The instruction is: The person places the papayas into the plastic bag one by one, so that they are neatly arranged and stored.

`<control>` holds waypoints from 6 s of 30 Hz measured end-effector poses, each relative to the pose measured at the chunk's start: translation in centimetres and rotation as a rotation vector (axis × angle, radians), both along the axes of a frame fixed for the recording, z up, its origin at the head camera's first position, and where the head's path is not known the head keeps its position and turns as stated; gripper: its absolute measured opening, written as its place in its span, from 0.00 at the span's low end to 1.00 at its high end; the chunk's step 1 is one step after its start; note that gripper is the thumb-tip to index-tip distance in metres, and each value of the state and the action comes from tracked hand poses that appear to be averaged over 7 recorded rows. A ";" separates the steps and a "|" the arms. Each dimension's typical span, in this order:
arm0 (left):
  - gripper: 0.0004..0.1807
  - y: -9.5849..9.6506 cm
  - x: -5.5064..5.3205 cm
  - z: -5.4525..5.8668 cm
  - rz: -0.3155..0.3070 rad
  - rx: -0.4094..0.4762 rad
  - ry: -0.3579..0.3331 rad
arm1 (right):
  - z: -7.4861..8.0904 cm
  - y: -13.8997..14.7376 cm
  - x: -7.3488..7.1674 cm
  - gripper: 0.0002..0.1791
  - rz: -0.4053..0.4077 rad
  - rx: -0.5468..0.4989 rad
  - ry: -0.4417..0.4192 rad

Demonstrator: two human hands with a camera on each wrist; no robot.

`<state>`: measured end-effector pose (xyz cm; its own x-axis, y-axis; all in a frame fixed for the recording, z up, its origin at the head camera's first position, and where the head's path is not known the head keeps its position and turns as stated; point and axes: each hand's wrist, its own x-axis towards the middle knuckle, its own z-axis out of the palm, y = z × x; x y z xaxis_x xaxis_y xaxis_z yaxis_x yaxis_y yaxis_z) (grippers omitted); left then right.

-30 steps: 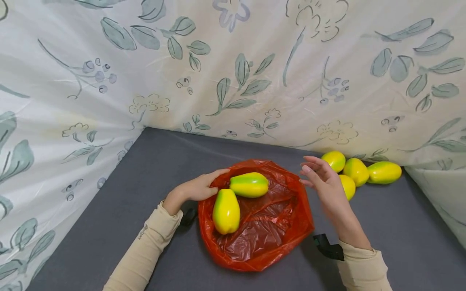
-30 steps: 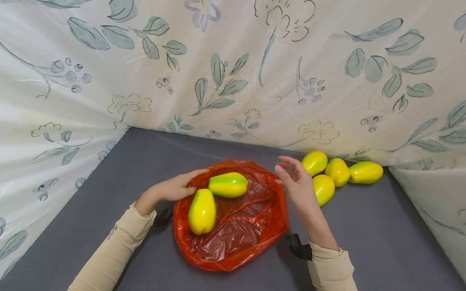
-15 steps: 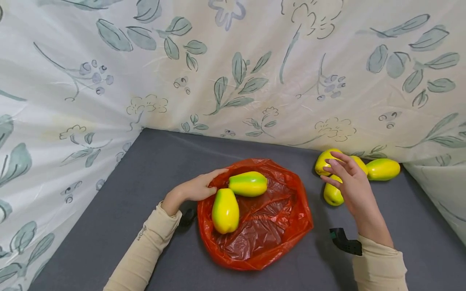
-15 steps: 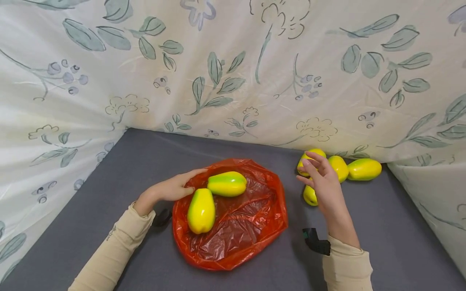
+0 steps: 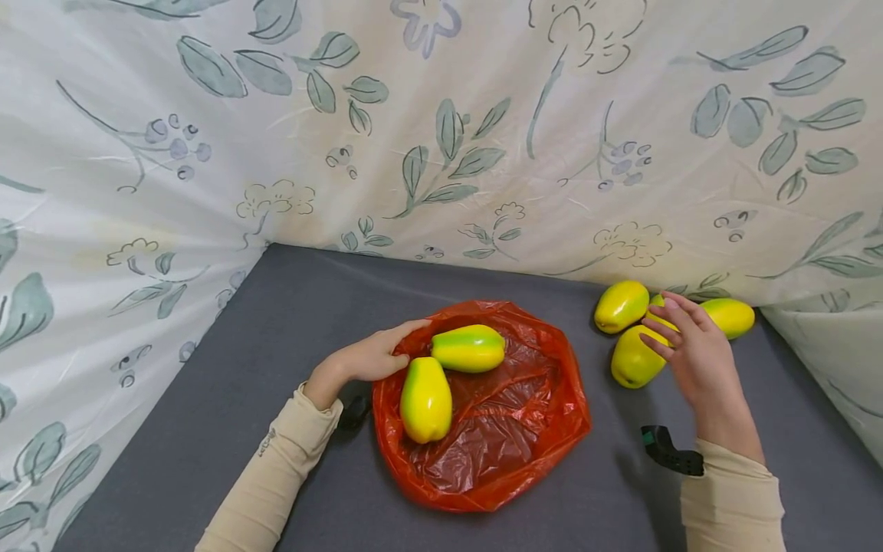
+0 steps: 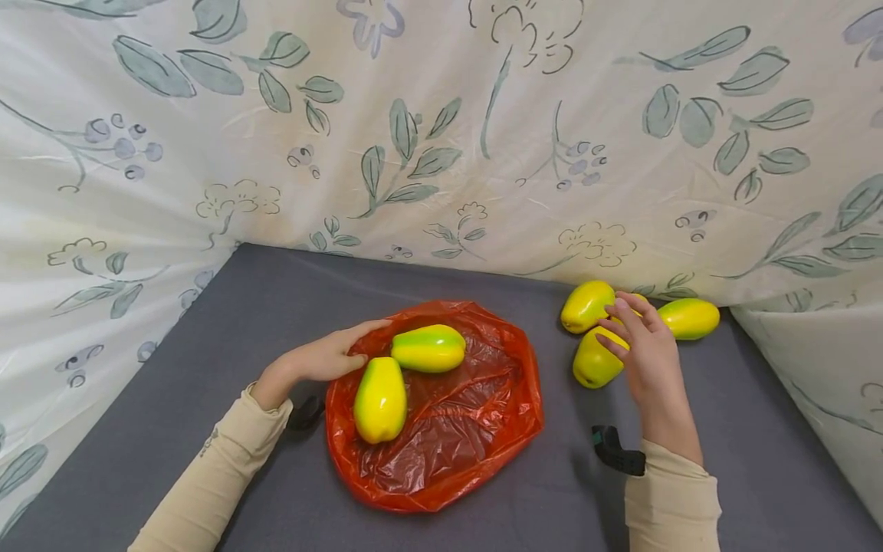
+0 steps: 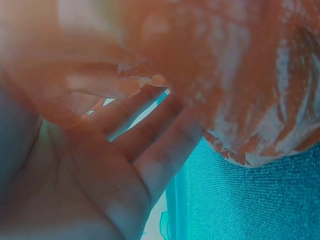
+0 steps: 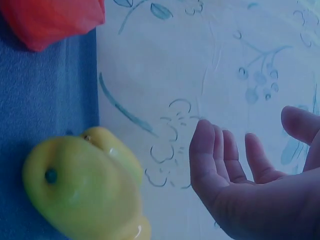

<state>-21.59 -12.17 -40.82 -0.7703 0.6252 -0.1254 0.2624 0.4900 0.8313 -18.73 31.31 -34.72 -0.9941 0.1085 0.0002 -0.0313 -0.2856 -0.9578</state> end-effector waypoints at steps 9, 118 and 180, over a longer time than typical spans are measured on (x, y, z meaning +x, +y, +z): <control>0.35 0.0 0.0 -0.1 0.001 -0.015 0.021 | -0.7 1.1 -0.7 0.21 -0.140 0.083 -0.080; 0.35 0.2 0.2 -0.1 -0.004 -0.073 0.125 | -6.5 4.9 -2.4 0.58 0.041 0.452 -0.413; 0.35 0.0 0.2 -0.1 -0.012 -0.035 0.068 | -3.6 -2.1 -1.9 0.43 0.328 0.438 -0.166</control>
